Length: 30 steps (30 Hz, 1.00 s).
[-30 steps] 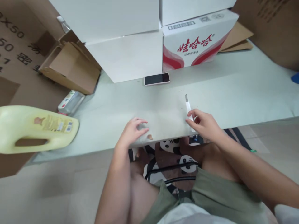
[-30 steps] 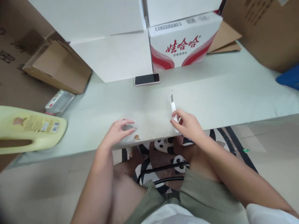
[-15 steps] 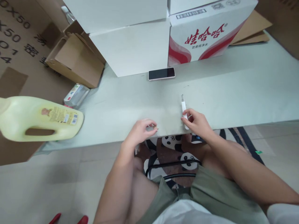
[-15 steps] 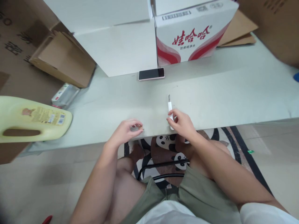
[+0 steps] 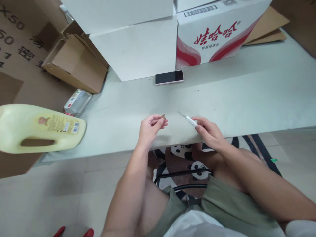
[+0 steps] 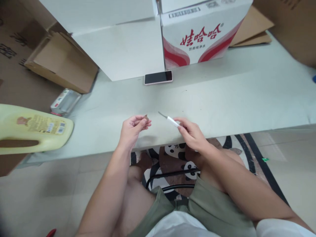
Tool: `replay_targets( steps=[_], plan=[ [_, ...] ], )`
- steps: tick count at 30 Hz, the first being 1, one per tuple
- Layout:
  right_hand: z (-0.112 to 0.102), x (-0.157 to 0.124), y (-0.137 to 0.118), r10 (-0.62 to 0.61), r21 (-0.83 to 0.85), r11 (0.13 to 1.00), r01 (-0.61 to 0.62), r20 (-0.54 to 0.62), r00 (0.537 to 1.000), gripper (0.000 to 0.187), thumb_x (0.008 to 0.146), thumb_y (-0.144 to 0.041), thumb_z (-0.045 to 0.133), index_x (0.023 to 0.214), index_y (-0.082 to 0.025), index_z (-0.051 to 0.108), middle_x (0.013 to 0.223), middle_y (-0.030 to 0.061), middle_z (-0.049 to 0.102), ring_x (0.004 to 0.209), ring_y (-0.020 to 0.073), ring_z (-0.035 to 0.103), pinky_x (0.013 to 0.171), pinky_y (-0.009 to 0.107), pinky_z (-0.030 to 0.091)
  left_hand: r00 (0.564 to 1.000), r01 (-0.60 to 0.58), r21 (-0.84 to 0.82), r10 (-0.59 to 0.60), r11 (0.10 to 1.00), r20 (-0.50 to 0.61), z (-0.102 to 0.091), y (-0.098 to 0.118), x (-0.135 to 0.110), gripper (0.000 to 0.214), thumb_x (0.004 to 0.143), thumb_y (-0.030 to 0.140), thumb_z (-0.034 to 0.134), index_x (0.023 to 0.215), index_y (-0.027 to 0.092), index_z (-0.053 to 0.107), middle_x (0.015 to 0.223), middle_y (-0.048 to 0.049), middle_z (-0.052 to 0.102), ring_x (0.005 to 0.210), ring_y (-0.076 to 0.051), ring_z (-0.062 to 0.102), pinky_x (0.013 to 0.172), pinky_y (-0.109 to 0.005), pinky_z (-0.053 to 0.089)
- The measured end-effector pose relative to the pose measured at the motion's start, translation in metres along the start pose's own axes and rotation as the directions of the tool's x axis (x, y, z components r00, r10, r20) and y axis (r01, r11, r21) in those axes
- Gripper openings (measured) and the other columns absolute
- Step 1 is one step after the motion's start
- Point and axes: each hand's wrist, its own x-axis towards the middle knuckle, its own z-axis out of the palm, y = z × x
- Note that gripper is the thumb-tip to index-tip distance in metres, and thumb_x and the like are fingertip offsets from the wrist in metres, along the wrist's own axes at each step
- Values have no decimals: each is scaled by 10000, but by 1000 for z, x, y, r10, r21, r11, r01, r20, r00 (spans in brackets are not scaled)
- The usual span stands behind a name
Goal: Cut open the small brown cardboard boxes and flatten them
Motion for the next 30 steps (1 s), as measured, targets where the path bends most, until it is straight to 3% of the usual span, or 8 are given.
replay_targets(
  steps=[4,12,16,21,25,30],
  plan=[
    [6,0,-6,-68,-72,995,74,90,994,349,973,-325,471,1189,-214,722,810,33,758,585,152,619,588,279,483,1000,-14,18,14,1000,18,6,-2,2,326,706,405,843,905,162,758,787,-54,771,758,-165,735,735,-294,569],
    [7,3,-11,-24,-80,996,30,76,997,377,980,-300,457,1206,-191,738,798,33,784,554,148,640,578,275,524,992,37,-4,-36,999,121,11,0,1,337,671,424,870,855,153,787,774,-66,768,703,-155,700,743,-308,562],
    [8,1,-10,-63,-49,997,65,52,997,368,985,-300,465,1202,-221,751,954,46,812,682,166,714,647,280,563,987,47,-50,-39,998,156,13,0,-2,355,664,453,883,835,158,784,788,-69,770,696,-157,699,748,-314,565],
    [10,1,-6,-132,-46,990,133,20,991,358,993,-293,473,1191,-221,762,999,54,813,775,172,741,688,267,563,980,93,-138,-66,986,185,14,0,-3,372,616,441,923,796,150,776,746,-62,761,658,-135,685,713,-279,559],
    [9,3,-2,-189,-143,973,183,-26,982,355,997,-316,480,1187,-220,763,825,45,778,664,155,680,629,261,521,962,234,-261,-185,936,199,13,2,-2,369,574,350,955,802,134,762,701,-42,739,603,-98,654,655,-233,548],
    [10,2,0,-186,-280,948,151,-103,977,394,1003,-388,459,1175,-219,771,684,36,671,573,153,585,582,279,475,945,323,-346,-280,881,168,16,6,2,206,675,206,888,789,133,733,709,-33,725,591,-75,646,636,-202,546]
  ],
)
